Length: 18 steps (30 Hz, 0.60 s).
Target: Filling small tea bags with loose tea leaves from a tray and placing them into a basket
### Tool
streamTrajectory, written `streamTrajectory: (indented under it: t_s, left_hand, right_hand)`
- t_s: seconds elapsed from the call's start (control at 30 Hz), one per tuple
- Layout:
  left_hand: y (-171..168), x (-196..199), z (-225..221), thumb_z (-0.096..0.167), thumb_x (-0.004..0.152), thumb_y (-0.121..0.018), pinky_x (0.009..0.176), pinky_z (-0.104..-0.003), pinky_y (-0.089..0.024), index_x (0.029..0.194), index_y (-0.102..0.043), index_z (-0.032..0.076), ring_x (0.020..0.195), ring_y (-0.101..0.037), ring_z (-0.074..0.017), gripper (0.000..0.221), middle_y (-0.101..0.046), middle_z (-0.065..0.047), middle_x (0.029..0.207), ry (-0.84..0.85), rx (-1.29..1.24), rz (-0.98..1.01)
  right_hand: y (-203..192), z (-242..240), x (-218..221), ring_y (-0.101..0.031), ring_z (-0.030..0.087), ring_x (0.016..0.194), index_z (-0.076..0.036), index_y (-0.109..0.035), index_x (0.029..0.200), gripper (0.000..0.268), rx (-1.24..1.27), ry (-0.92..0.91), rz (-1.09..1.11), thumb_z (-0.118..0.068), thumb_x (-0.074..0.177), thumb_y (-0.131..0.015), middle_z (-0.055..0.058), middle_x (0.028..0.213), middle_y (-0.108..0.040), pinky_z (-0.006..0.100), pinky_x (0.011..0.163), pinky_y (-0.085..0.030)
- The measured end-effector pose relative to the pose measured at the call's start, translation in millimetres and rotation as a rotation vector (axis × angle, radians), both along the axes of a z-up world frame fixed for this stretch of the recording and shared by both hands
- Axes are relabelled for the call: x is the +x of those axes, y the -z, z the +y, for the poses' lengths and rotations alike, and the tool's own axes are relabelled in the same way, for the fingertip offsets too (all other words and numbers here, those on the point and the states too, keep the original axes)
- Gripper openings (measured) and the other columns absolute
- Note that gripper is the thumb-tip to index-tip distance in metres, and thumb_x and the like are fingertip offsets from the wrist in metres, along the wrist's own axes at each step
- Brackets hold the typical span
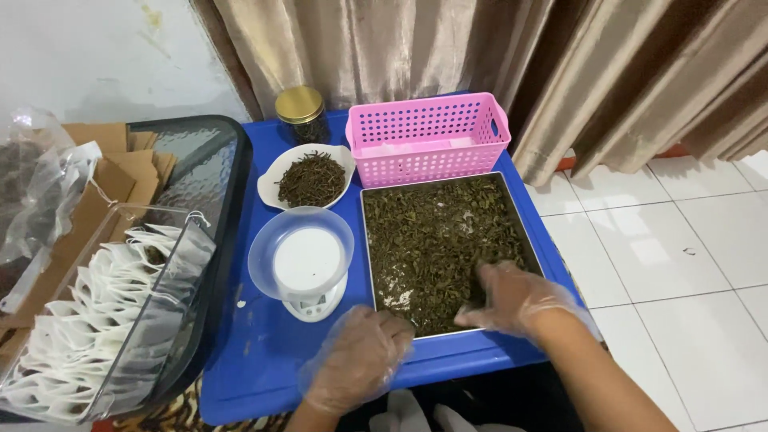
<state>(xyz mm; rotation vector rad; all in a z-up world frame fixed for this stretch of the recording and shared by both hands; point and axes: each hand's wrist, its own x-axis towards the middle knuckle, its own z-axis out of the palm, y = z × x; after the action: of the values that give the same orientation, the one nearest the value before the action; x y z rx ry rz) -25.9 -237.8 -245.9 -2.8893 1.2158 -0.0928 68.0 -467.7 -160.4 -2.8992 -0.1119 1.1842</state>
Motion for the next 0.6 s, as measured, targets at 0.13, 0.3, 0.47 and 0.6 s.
streamTrajectory:
  t_s: [0.13, 0.3, 0.47, 0.6]
  left_hand:
    - [36, 2, -2, 0.036, 0.106, -0.053, 0.072, -0.047, -0.054, 0.118, -0.072, 0.005, 0.085, -0.069, -0.034, 0.038, -0.076, -0.012, 0.104, -0.035, -0.137, 0.083]
    - [29, 2, -2, 0.026, 0.099, -0.06, 0.052, -0.046, -0.046, 0.08, -0.065, 0.015, 0.058, -0.06, -0.0291, 0.023, -0.066, -0.005, 0.068, -0.002, -0.248, -0.073]
    - [33, 2, 0, 0.015, 0.096, -0.06, 0.057, -0.041, -0.039, 0.075, -0.054, 0.014, 0.058, -0.052, -0.0242, 0.022, -0.054, -0.002, 0.066, 0.068, -0.329, -0.168]
    - [24, -2, 2, 0.015, 0.098, -0.059, 0.054, -0.039, -0.038, 0.075, -0.054, 0.015, 0.06, -0.05, -0.0224, 0.023, -0.052, -0.002, 0.067, 0.072, -0.415, -0.208]
  right_hand:
    - [20, 19, 3, -0.05, 0.038, 0.138, -0.017, -0.033, 0.148, 0.088, 0.012, -0.161, 0.02, -0.06, 0.086, -0.077, 0.011, 0.153, -0.04, 0.05, 0.11, -0.048]
    - [36, 50, 8, -0.066, 0.038, 0.113, -0.014, -0.048, 0.128, 0.046, 0.154, -0.283, 0.044, -0.026, 0.088, -0.068, 0.015, 0.135, -0.054, 0.05, 0.086, -0.055]
    - [11, 69, 35, -0.066, 0.026, 0.114, -0.016, -0.061, 0.134, 0.04, 0.461, -0.039, -0.027, -0.006, 0.095, -0.06, 0.01, 0.135, -0.061, 0.035, 0.097, -0.06]
    - [-29, 67, 40, -0.068, 0.022, 0.097, -0.017, -0.059, 0.13, 0.031, 0.524, 0.128, -0.057, -0.022, 0.1, -0.061, 0.009, 0.124, -0.064, 0.035, 0.091, -0.063]
